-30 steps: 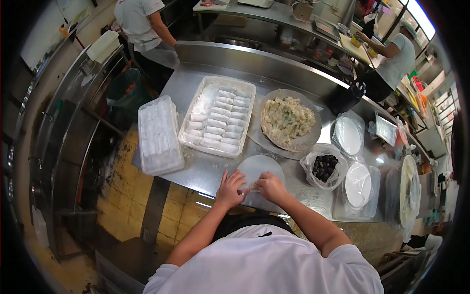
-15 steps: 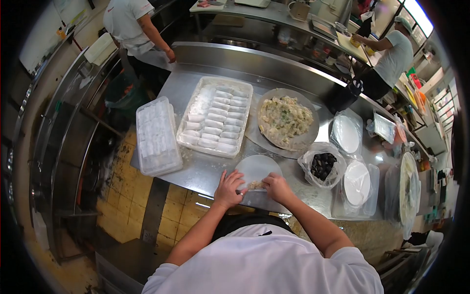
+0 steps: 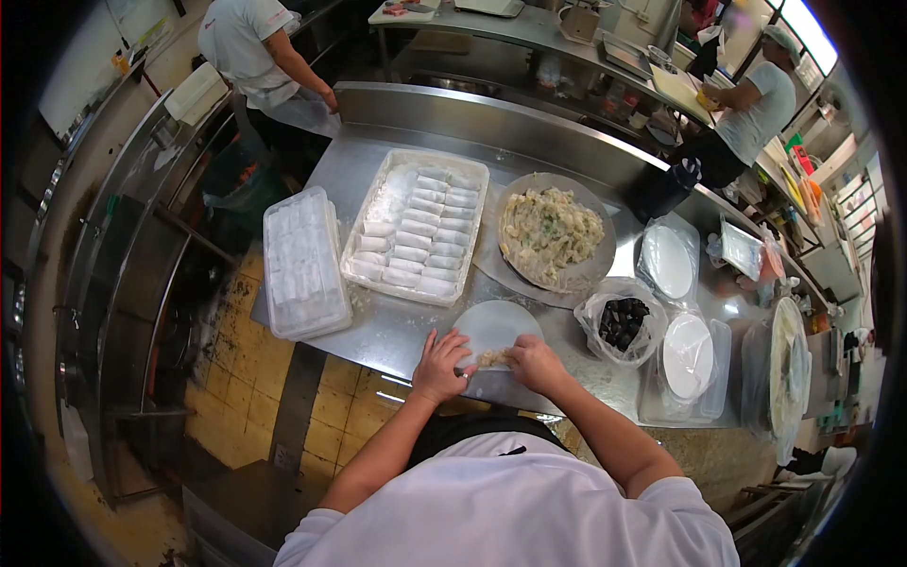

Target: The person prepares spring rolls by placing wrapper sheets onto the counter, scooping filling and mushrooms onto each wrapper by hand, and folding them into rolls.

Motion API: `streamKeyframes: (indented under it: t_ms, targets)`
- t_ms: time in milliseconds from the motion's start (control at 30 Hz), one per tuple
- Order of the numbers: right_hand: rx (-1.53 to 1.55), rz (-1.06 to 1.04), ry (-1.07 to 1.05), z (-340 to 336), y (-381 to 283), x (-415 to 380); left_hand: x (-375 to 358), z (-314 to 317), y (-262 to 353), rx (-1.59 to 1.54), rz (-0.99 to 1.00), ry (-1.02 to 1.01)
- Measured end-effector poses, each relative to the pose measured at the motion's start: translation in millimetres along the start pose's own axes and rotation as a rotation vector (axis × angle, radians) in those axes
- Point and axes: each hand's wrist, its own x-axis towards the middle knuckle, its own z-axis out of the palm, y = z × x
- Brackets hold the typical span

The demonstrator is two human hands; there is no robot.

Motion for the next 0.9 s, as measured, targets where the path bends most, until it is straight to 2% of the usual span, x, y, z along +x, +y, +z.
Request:
streamKeyframes:
  t_ms: [100,200,300,400,600,700,800,900]
  targets:
    - [-0.041,-0.065,-0.023,0,0,5,0,-1,0,0.005,0.002,-0.002]
    - [-0.012,0.034,-0.032,-5,-9,6,1,0,0,0.001,0.001,-0.005]
    - [-0.001,-0.011,0.112,-6,-14,7,1,-1,1,-0.002,-0.004,-0.006]
    - [0.009,0.029,-0.041,-1,4,6,1,-2,0,0.003,0.003,-0.002]
    - [0.145,0.162,0.189,-26,-7,10,1,-3,2,-0.007,-0.004,-0.020]
    - [0.209,0.267,0.229,-45,-24,16,1,-5,0,-0.007,-0.007,-0.022]
    - [0.199,0.293,0.314,-56,-30,20,3,-4,4,-0.011,-0.018,-0.011]
    - [0.218,0.407,0.425,-59,-25,24,4,-5,6,0.002,-0.010,-0.004]
